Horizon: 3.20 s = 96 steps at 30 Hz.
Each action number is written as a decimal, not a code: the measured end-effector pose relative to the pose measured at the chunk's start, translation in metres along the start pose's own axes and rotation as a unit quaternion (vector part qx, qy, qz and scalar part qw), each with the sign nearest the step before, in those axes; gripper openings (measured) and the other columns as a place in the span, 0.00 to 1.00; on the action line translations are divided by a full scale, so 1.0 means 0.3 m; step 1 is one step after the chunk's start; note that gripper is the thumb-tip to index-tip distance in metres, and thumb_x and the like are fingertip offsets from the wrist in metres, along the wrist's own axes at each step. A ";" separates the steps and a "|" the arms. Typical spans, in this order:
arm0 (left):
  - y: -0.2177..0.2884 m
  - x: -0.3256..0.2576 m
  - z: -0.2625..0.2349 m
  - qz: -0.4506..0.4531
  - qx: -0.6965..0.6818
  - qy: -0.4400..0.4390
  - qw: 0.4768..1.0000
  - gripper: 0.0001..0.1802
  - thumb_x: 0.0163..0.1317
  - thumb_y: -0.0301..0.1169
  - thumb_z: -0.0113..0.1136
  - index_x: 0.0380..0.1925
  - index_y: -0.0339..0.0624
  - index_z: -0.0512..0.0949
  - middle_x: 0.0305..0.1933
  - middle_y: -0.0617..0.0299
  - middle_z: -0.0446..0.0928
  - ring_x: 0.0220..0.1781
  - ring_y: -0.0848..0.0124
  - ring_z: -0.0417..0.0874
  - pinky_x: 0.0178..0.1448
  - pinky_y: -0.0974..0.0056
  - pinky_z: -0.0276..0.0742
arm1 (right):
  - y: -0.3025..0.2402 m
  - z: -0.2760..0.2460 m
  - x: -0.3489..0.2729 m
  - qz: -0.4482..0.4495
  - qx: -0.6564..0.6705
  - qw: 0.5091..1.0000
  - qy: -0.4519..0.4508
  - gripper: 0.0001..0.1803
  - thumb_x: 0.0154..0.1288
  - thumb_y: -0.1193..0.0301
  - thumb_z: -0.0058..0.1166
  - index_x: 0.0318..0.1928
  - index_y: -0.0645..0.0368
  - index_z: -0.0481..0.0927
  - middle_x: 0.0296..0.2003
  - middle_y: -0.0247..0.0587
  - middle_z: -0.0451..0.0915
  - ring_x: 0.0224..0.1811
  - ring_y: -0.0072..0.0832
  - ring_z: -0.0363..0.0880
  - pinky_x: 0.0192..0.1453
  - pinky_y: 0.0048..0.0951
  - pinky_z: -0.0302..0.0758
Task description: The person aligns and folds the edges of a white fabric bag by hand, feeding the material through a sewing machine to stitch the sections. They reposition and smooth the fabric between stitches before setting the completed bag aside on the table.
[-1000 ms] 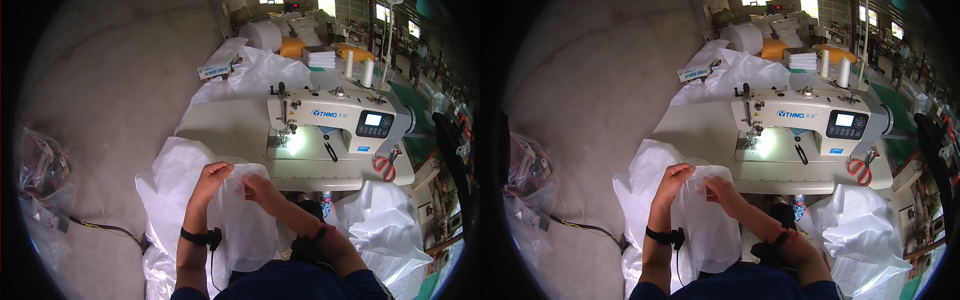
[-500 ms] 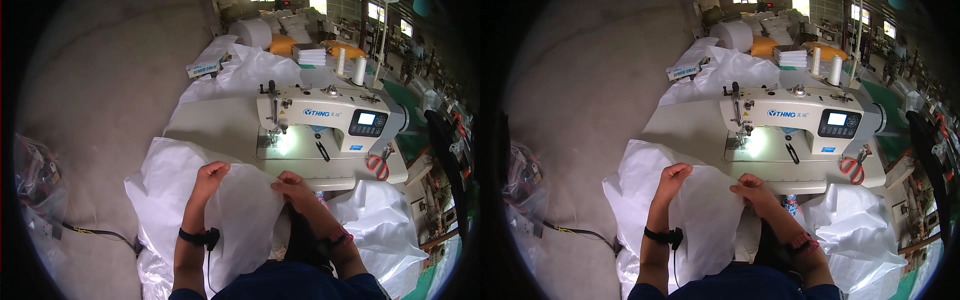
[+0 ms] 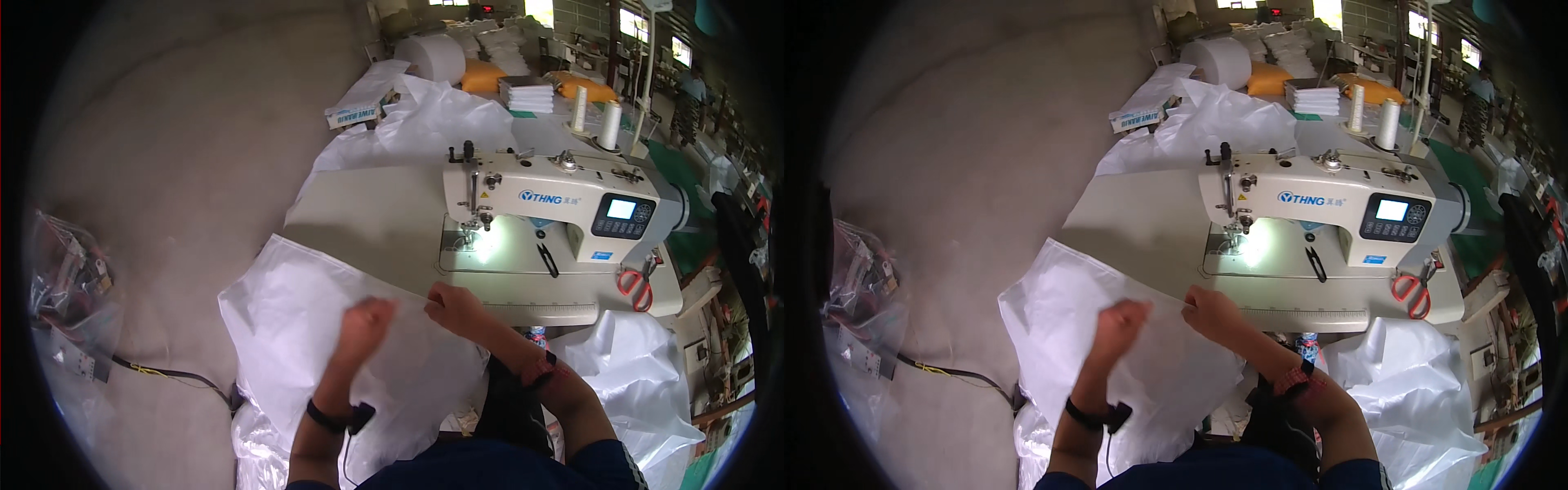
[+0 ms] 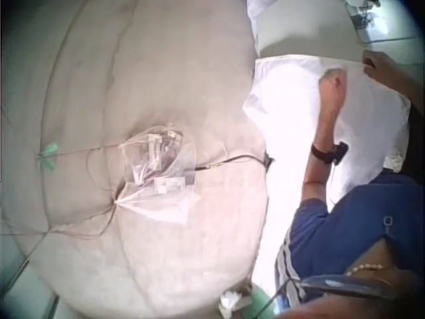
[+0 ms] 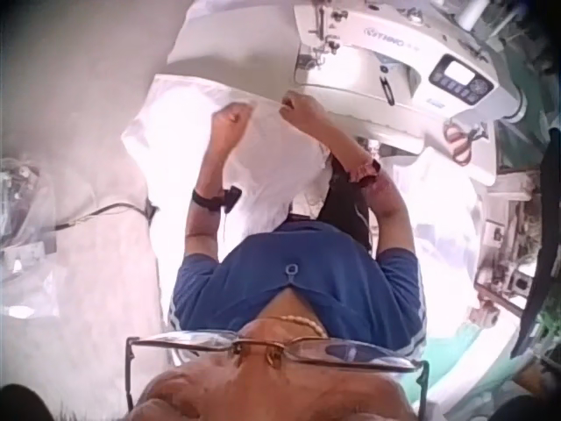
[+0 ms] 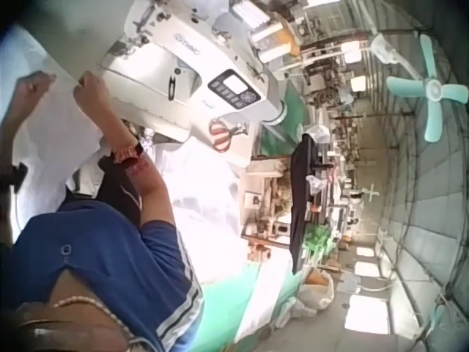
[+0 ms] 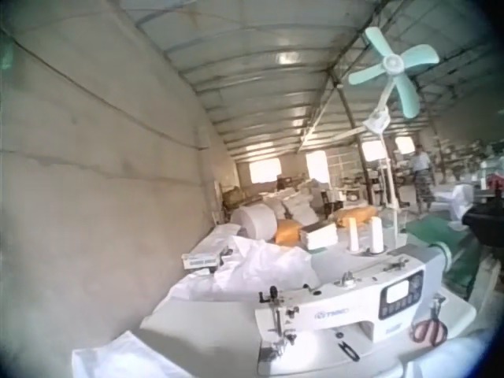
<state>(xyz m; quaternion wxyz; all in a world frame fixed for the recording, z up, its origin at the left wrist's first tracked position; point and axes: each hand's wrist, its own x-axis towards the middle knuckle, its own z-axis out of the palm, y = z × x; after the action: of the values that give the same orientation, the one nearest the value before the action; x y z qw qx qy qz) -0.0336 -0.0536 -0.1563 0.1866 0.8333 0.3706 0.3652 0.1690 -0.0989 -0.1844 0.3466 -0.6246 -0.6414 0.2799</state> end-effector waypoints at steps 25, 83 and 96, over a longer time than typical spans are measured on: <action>0.174 0.405 -0.609 0.186 0.098 0.497 0.842 0.18 0.69 0.35 0.49 0.22 0.36 0.73 0.21 0.69 0.63 0.25 0.80 0.58 0.28 0.70 0.57 | -0.320 0.403 0.111 -0.247 0.406 0.877 0.068 0.11 0.70 0.64 0.44 0.35 0.60 0.71 0.24 0.44 0.71 0.24 0.32 0.68 0.31 0.32 0.69; -0.096 0.323 0.434 0.028 0.196 -0.249 0.948 0.27 0.63 0.45 0.48 0.61 0.50 0.68 0.68 0.59 0.62 0.73 0.53 0.53 0.72 0.43 0.43 | 0.278 -0.065 0.137 0.043 -0.366 0.920 0.131 0.27 0.55 0.73 0.48 0.55 0.76 0.70 0.19 0.38 0.80 0.20 0.32 0.81 0.24 0.32 0.76; -0.279 0.461 0.448 0.101 0.155 -0.200 0.962 0.27 0.62 0.46 0.50 0.60 0.53 0.69 0.69 0.61 0.61 0.73 0.55 0.52 0.73 0.44 0.40 | 0.259 -0.038 0.192 0.073 -0.329 0.928 0.157 0.23 0.60 0.74 0.43 0.54 0.78 0.69 0.21 0.42 0.81 0.22 0.35 0.82 0.25 0.35 0.76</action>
<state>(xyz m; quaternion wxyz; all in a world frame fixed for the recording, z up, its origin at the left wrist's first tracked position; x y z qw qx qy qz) 0.0900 0.1000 -0.2292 0.0873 0.9414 0.2914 0.1457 0.2265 -0.0376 -0.2334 0.1968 -0.7848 -0.5872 -0.0235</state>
